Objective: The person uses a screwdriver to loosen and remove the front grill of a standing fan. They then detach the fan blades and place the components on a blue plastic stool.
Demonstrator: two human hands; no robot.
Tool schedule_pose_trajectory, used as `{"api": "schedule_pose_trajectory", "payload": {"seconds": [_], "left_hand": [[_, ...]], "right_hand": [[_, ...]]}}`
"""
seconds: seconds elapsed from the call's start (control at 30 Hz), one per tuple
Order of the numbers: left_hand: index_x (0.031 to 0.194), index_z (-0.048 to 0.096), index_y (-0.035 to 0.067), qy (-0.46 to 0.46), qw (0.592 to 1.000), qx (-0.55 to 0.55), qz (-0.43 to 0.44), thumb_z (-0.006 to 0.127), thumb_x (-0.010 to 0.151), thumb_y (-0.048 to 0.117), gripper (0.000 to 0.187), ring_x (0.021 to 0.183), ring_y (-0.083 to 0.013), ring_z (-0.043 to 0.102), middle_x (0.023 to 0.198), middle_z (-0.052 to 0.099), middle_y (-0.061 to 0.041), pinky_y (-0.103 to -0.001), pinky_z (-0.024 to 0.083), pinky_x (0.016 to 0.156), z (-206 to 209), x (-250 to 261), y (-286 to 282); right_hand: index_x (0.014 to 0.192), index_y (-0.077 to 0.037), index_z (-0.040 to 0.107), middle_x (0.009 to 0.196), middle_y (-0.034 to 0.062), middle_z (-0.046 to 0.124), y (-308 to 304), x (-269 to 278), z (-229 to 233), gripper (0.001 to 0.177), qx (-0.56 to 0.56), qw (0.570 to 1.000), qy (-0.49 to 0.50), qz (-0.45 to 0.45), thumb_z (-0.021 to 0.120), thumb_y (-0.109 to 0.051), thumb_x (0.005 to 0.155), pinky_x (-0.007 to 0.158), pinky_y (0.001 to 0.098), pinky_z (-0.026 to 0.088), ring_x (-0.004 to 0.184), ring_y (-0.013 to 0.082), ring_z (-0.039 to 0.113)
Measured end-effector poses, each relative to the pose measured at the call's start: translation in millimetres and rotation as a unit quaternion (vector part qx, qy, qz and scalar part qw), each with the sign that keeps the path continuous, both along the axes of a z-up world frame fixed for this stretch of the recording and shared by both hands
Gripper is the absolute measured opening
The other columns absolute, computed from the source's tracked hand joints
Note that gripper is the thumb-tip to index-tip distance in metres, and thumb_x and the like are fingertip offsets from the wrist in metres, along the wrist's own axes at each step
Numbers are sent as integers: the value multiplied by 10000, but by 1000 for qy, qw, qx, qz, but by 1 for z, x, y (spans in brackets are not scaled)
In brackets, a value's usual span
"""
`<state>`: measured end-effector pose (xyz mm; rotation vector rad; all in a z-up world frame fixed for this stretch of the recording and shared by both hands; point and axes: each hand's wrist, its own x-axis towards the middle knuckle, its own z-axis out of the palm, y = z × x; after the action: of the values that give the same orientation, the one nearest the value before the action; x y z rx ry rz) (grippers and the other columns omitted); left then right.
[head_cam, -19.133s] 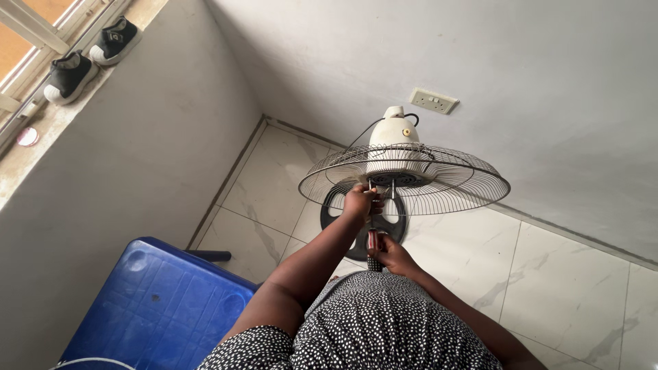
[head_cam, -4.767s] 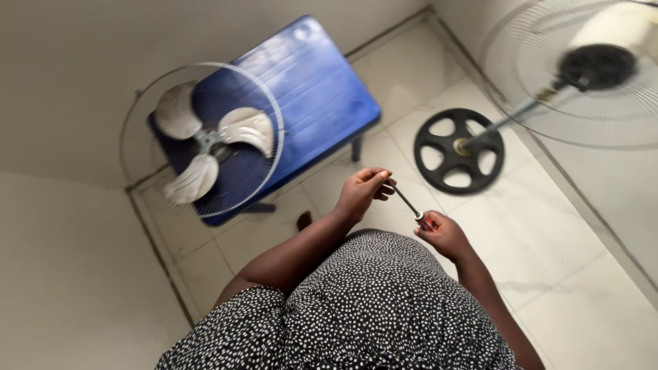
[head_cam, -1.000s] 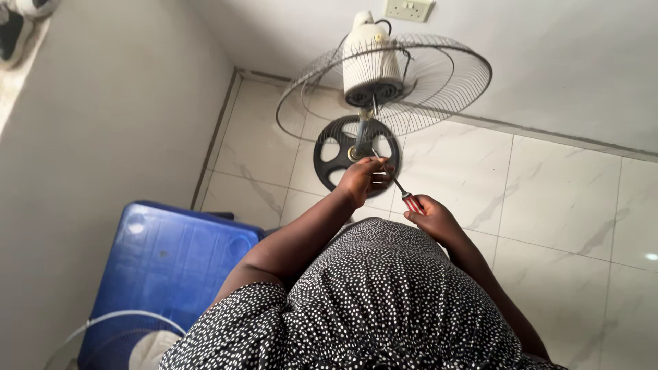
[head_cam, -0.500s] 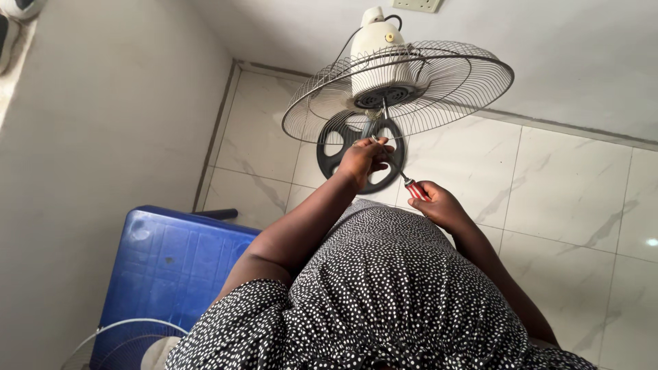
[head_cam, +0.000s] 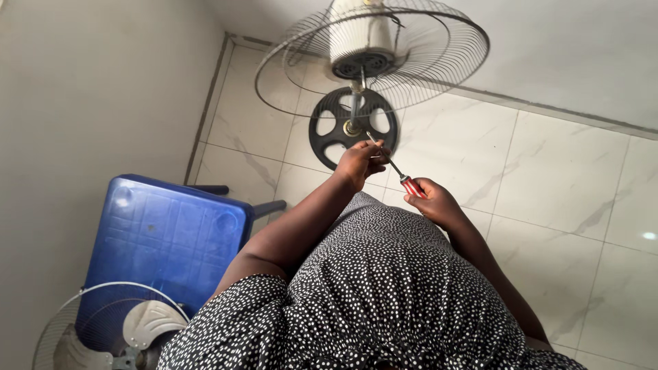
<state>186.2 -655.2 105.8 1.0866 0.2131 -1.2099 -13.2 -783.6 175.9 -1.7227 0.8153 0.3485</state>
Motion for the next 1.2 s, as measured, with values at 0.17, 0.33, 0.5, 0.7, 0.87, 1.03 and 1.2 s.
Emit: {"api": "schedule_pose_trajectory", "payload": {"seconds": [0.17, 0.33, 0.5, 0.7, 0.87, 1.03, 1.2], "left_hand": [[1075, 620, 55, -3, 999, -24, -23, 652, 1005, 245, 205, 902, -200, 709, 1030, 742, -99, -358, 571, 793, -3, -55, 1], [1137, 636, 48, 6, 1000, -9, -19, 642, 994, 235, 235, 927, -208, 716, 1062, 734, -107, -365, 572, 821, -2, -105, 13], [1162, 634, 51, 19, 1000, 3, -19, 629, 984, 228, 251, 946, -208, 721, 1081, 734, -106, -354, 579, 828, -2, -141, 28], [1158, 607, 40, 16, 1000, -10, -12, 636, 1006, 232, 246, 921, -203, 704, 1076, 722, -107, -359, 575, 822, 6, -156, 38], [1147, 610, 54, 6, 1000, 7, -13, 629, 997, 237, 237, 934, -195, 710, 1065, 730, -94, -352, 584, 839, 15, -153, 39], [1113, 617, 42, -20, 1000, 4, 22, 648, 1000, 227, 219, 894, -187, 692, 1042, 729, -93, -354, 578, 818, 8, -137, 34], [1079, 632, 44, -50, 995, 35, 76, 664, 991, 222, 201, 819, -183, 676, 959, 716, -84, -343, 571, 773, -11, -97, 18]], "right_hand": [[1244, -50, 650, 972, 47, 707, -1, -60, -2, 446, 6, 999, 40, -10, 723, -315, 891, 753, 314, 507, 845, 136, 632], [1253, -47, 654, 1016, 46, 722, 5, -108, -8, 460, 21, 1000, 17, -5, 724, -312, 884, 807, 310, 515, 906, 133, 651], [1272, -61, 648, 1027, 44, 723, 16, -145, -12, 465, 38, 999, 33, -9, 726, -305, 885, 818, 312, 516, 922, 135, 654], [1267, -44, 657, 1012, 49, 721, 23, -163, -10, 464, 45, 999, 20, -4, 726, -306, 891, 802, 314, 514, 904, 133, 646], [1288, -56, 647, 988, 47, 708, 26, -160, -7, 471, 37, 999, 33, -3, 719, -311, 899, 754, 313, 508, 853, 138, 627], [1305, -53, 629, 982, 29, 700, 24, -142, -8, 484, 65, 998, 17, 0, 709, -312, 904, 749, 296, 509, 851, 113, 626], [1321, -33, 615, 967, 28, 689, 18, -103, -18, 507, 111, 994, -15, 12, 708, -317, 911, 751, 290, 526, 838, 106, 629]]}}
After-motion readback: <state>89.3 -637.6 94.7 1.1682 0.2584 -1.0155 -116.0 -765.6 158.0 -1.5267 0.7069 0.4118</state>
